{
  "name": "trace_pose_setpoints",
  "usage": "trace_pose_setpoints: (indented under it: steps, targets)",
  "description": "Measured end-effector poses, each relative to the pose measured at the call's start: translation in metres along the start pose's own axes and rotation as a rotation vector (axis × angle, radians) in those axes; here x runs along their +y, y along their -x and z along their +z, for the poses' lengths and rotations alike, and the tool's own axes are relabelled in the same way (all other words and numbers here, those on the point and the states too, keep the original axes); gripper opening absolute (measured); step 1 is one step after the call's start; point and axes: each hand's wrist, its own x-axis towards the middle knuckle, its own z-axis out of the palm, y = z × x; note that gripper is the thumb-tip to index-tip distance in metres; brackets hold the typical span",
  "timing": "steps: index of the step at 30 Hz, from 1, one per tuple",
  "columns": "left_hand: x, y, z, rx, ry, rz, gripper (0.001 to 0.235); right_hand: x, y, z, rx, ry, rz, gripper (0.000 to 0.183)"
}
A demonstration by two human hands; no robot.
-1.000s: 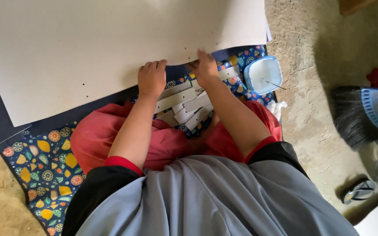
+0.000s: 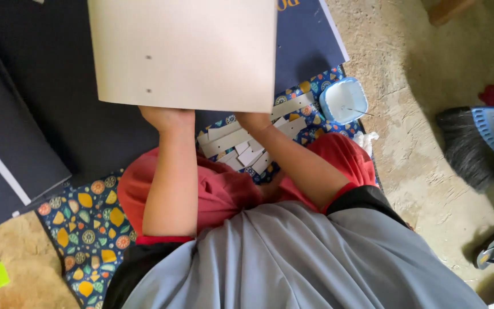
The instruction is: The person sits on a mat and applies glue to small white paper strips using a brush. They then attach these strips to a larger white board and fold a dark blue cover sheet over the assembly.
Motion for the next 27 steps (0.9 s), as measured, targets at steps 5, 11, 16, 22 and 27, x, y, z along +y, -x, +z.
trace_pose_setpoints:
  steps: [5,11,16,22,27]
  targets:
    - [0.014,-0.007,-0.032,0.058,0.043,0.106,0.021,0.007,-0.003,0.002,-0.017,-0.025,-0.092,0.058]
    - [0.058,0.021,-0.020,-0.143,-0.596,0.606,0.032,-0.047,-0.021,-0.034,-0.148,-0.348,0.005,0.057]
    - [0.088,0.051,0.006,-0.703,-0.776,1.025,0.032,-0.068,-0.034,-0.055,-0.015,-0.584,0.134,0.059]
    - [0.077,0.050,0.003,-0.706,-1.069,1.429,0.025,-0.064,-0.046,-0.108,0.180,-0.858,0.291,0.064]
    - [0.024,0.018,-0.030,-0.674,-1.307,1.446,0.024,-0.045,-0.040,-0.145,0.308,-1.076,0.438,0.069]
